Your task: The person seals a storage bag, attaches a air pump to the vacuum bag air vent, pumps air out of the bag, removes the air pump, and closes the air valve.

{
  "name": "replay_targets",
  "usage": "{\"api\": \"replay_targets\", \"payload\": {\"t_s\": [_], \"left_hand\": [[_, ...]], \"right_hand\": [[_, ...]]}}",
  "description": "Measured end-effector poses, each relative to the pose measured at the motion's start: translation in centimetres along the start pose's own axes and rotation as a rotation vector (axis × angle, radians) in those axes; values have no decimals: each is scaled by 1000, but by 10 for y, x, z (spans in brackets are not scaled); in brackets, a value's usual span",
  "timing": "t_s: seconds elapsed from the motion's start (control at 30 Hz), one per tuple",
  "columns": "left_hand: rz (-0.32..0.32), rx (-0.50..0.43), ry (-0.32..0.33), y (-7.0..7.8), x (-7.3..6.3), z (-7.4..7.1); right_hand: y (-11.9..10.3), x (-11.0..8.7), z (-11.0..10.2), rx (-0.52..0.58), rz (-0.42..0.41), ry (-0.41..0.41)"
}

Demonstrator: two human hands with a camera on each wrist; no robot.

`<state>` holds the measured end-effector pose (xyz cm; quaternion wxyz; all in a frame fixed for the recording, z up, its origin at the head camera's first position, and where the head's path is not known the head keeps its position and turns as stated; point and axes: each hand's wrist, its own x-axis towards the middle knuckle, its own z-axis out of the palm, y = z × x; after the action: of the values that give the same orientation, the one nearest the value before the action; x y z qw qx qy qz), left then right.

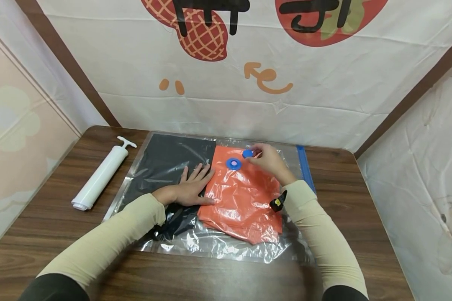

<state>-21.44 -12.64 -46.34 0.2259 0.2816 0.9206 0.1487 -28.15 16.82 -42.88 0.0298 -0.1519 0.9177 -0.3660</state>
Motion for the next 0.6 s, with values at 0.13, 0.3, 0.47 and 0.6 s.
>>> {"api": "replay_targets", "payload": {"t_s": [0.13,0.3,0.47,0.6], "left_hand": [[-2,6,0,0,1,1],[-2,-8,3,-3,4,3],[4,-61,10,-9,9,9],[14,-77,16,-11,10,11]], "right_hand": [[-5,6,17,23,-8,-32],[-7,10,35,34,5,-59],[-2,12,47,36,1,-53],[1,12,52,43,-1,-29]]}}
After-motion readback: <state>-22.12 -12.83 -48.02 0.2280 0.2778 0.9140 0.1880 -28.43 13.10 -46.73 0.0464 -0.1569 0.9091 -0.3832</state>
